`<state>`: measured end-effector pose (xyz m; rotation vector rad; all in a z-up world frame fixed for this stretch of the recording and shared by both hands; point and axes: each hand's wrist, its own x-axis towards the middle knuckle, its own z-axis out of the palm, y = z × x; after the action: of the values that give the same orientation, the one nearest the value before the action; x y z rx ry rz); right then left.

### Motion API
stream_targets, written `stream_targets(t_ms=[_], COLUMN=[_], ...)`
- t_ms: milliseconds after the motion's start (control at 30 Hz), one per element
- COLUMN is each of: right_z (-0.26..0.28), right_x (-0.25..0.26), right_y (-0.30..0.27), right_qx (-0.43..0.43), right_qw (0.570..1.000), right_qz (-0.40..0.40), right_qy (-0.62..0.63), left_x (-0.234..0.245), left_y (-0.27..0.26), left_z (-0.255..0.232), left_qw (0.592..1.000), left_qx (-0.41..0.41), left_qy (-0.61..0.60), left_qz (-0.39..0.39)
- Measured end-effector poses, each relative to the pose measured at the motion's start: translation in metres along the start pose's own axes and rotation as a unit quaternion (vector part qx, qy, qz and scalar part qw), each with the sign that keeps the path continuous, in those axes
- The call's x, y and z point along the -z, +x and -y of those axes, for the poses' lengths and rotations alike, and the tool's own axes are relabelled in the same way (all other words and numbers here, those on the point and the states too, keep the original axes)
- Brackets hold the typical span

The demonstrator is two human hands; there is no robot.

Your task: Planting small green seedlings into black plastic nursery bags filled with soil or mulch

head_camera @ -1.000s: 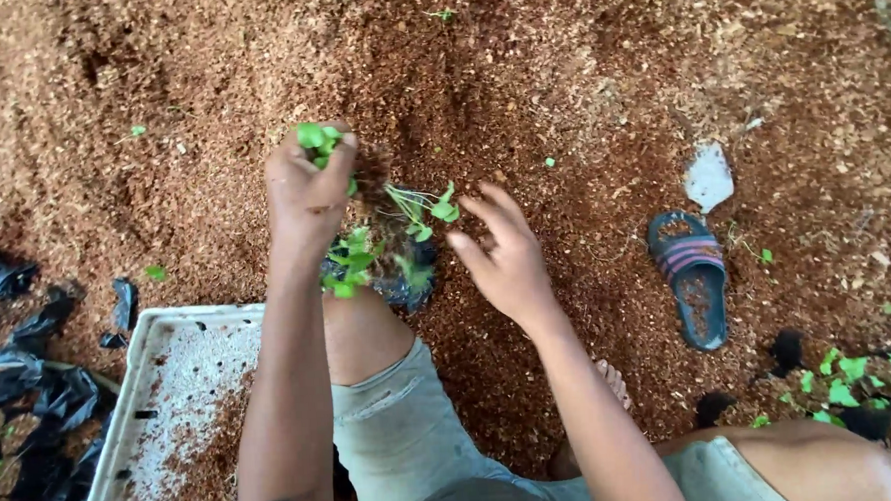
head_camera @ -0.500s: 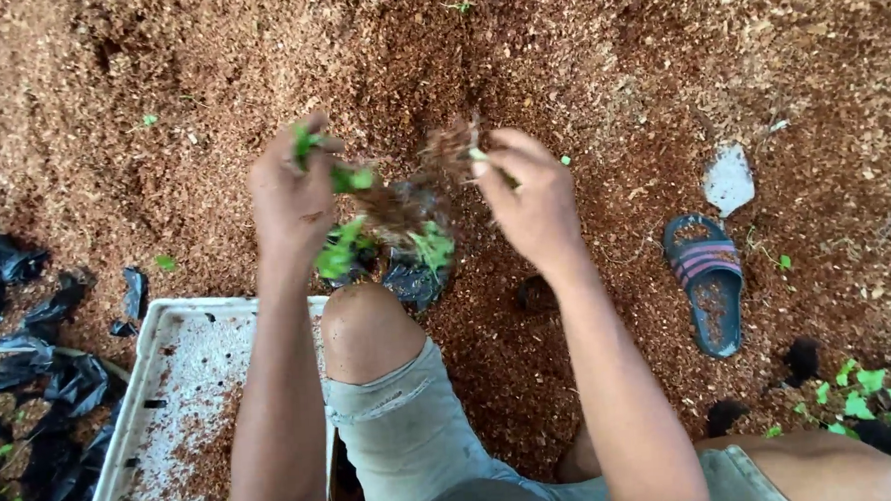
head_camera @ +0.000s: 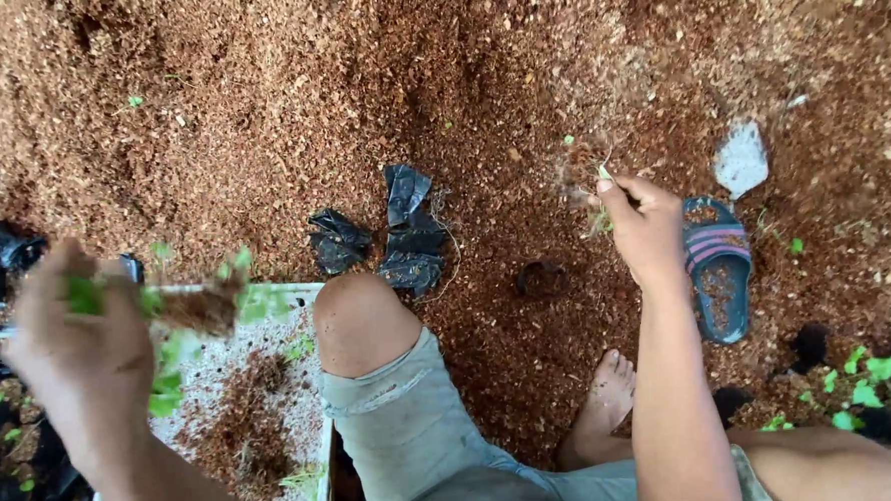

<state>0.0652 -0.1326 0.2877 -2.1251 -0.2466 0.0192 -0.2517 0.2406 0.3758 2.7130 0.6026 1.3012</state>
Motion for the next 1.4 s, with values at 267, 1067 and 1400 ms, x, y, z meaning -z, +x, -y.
stream_targets(t_ms=[267,1067,1400], right_z=[0.022,-0.025,-0.033], right_x=[0.006,-0.014,-0.04], right_y=[-0.021,-0.003,-0.018], right_qx=[-0.018,-0.107,0.019], right_qw=[0.986,0.97,0.986], right_qz=[0.157,0.102,0.14], right_qy=[0.045,0.191,0.084], left_x=[-0.118,-0.32,-0.297], left_y=[-0.018,-0.069,-0.056], left_z=[-0.086,-0.213,-0.21], left_qw=[0.987,0.69,0.697], left_qx=[0.069,0.238,0.199], left_qy=[-0.123,-0.597,-0.558], left_qz=[0.07,0.334,0.404])
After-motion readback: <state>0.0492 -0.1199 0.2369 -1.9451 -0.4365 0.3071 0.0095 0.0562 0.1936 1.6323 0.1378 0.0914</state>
